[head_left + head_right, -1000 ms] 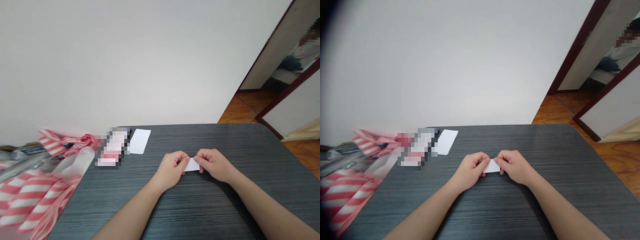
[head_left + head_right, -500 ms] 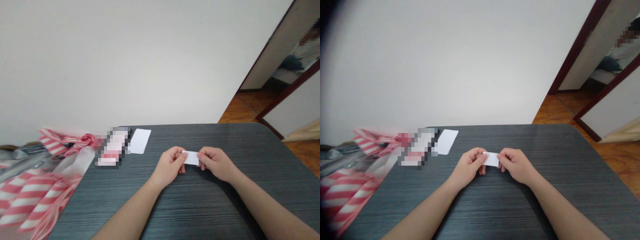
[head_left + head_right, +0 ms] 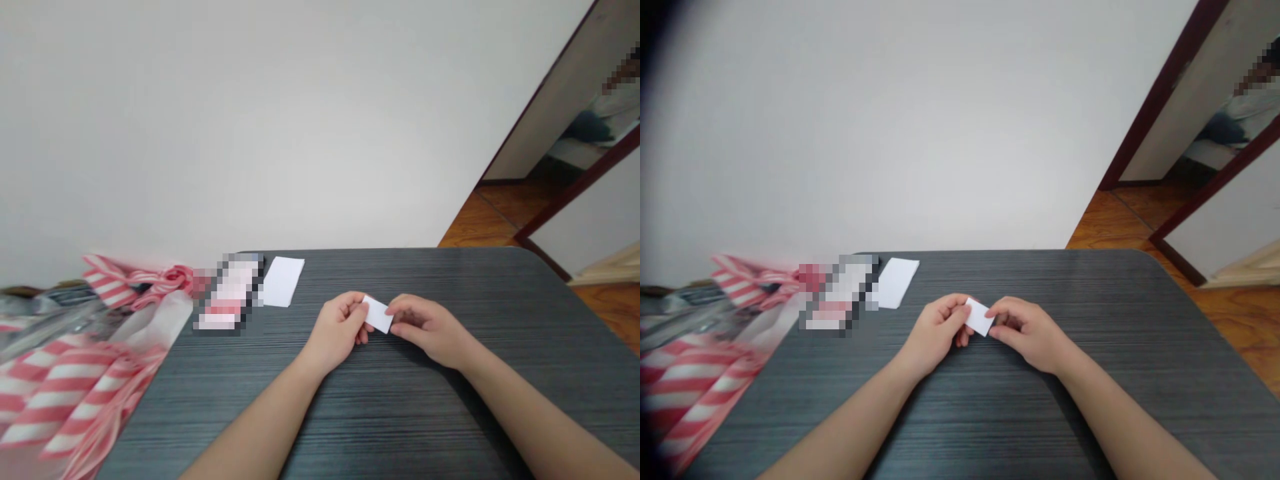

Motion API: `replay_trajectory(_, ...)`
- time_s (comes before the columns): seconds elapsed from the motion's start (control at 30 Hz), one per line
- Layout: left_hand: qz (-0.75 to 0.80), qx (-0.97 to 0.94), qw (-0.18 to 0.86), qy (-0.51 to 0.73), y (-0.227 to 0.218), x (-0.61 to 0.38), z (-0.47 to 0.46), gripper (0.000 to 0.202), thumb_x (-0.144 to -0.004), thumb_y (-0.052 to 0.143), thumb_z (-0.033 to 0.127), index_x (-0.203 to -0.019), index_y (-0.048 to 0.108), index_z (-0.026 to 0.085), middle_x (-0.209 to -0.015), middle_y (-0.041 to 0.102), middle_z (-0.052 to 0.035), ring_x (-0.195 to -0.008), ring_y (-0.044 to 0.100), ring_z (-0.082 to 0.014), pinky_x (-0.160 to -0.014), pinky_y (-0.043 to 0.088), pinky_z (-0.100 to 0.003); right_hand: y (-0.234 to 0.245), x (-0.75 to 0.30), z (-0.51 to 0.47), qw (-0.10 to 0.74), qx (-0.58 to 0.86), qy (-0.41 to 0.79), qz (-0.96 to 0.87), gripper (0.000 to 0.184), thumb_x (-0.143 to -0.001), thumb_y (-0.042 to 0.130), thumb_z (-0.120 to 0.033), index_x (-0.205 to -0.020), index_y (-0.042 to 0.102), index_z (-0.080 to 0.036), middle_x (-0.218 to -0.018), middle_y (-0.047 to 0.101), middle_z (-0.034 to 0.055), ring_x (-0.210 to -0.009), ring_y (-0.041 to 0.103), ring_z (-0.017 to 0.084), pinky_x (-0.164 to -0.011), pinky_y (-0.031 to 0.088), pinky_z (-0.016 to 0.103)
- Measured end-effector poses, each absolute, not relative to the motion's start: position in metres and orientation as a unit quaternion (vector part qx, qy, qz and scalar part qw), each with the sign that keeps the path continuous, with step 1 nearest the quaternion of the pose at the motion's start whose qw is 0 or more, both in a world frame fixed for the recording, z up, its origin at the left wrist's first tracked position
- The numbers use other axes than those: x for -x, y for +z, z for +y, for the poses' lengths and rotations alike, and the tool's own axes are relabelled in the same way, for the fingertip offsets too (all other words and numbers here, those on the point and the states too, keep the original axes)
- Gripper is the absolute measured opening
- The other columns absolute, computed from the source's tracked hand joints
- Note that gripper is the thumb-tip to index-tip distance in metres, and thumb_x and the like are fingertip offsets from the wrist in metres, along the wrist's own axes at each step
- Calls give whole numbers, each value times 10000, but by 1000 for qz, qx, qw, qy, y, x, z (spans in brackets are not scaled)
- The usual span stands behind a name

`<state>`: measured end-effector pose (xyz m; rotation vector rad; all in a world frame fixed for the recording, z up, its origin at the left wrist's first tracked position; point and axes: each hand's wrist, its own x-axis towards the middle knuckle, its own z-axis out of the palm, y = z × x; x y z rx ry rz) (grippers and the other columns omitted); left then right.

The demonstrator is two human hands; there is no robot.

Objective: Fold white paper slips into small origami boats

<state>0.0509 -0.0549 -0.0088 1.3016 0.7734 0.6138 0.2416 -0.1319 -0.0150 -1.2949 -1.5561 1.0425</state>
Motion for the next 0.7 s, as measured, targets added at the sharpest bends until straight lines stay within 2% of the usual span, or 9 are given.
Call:
replay_trajectory(0.43,316,-623,666,261,-14,-51,-56,227,-926,538,353,-944,618,141,-536,606,17,-454,523,-98,-483,418,-198,-11,-243,-132,404,514,363,-664,94,-875,650,-208,-968,643,-199,-899,625,33,-655,555,122,-618,460,251)
replay_trajectory(0.7,318,-631,661,252,-13,-51,-56,221,-926,535,347,-906,629,148,-532,603,19,-456,516,-94,-489,412,-194,-13,-244,-130,405,516,353,-667,71,-878,653,-223,-945,655,-200,-893,633,33,-670,558,130,-631,452,256)
